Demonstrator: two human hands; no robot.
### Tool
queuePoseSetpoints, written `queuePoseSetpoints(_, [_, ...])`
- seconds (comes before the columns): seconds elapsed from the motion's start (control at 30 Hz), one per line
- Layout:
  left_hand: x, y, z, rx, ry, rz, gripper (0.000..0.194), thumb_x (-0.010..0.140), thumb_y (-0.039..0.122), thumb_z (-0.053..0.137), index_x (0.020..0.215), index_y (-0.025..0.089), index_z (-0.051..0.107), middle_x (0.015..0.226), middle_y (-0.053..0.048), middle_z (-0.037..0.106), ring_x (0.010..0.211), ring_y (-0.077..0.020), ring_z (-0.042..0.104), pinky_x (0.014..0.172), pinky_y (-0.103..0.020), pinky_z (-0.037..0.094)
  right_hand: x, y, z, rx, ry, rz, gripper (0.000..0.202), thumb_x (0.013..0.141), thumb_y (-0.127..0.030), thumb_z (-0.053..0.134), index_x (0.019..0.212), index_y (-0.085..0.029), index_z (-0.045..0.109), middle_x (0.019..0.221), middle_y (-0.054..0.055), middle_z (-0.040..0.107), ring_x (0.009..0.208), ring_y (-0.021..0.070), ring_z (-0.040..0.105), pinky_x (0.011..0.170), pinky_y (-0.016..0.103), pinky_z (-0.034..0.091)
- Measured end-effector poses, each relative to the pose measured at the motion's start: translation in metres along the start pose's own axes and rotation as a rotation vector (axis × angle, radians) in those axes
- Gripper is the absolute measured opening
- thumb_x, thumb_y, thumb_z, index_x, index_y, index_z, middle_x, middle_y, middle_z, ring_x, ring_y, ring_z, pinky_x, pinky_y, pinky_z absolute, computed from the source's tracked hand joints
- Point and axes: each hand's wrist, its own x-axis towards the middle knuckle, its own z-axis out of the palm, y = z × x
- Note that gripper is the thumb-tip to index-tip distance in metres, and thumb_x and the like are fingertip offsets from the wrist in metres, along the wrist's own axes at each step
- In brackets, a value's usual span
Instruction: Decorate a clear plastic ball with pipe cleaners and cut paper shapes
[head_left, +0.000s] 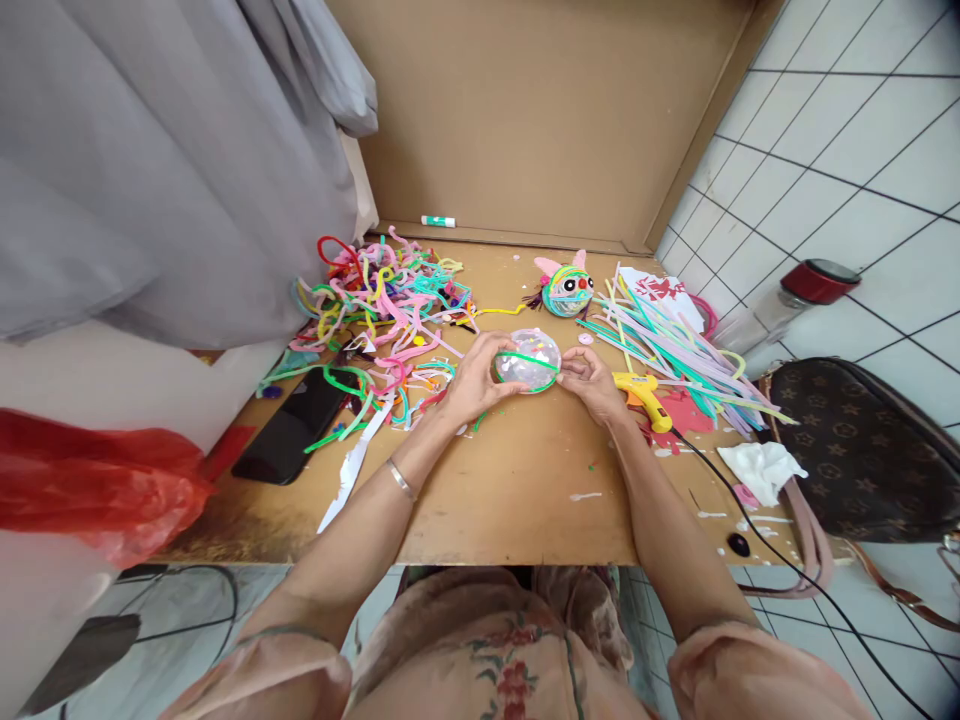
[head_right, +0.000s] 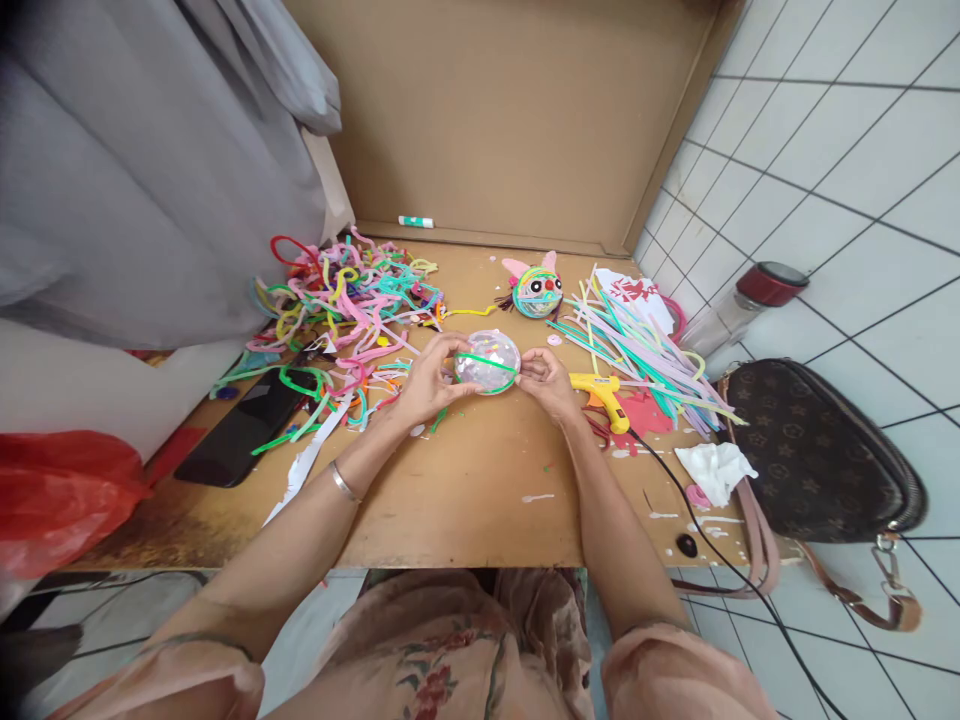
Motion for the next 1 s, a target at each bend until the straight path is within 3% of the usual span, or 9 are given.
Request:
queuePoseSetpoints(0.53, [-0.003,-0.001,0.001,0.044,0.008,0.03,0.05,0.071,0.058,0.073,0.099,0.019,0.058,0.123,-0.014,0.055,0.117,-0.0282,0.054,0.103,-0.042,0.041,-0.001,0.001,0.002,0.024,-0.015,-0.021,0.04,0.056,-0.028,0.082,0.087,-0.024,0.056,0.083,-0.003,0.068,0.079,0.0134,0.065,0.082,0.03,0.052])
queuePoseSetpoints(1.0, [-0.008,-0.001,0.006,0.265,-0.063,0.199,0.035,0.089,0.04,0.059,0.119,0.022,0.066,0.136,-0.015,0.046,0.126,-0.0283,0.048,0.103,-0.046,0.043,0.002,0.011,-0.001,0.012,-0.017,-0.043,0.042,0.057,-0.032,0.082,0.088,-0.024,0.055,0.085,-0.001,0.068,0.08,0.0158,0.066,0.085,0.034,0.053])
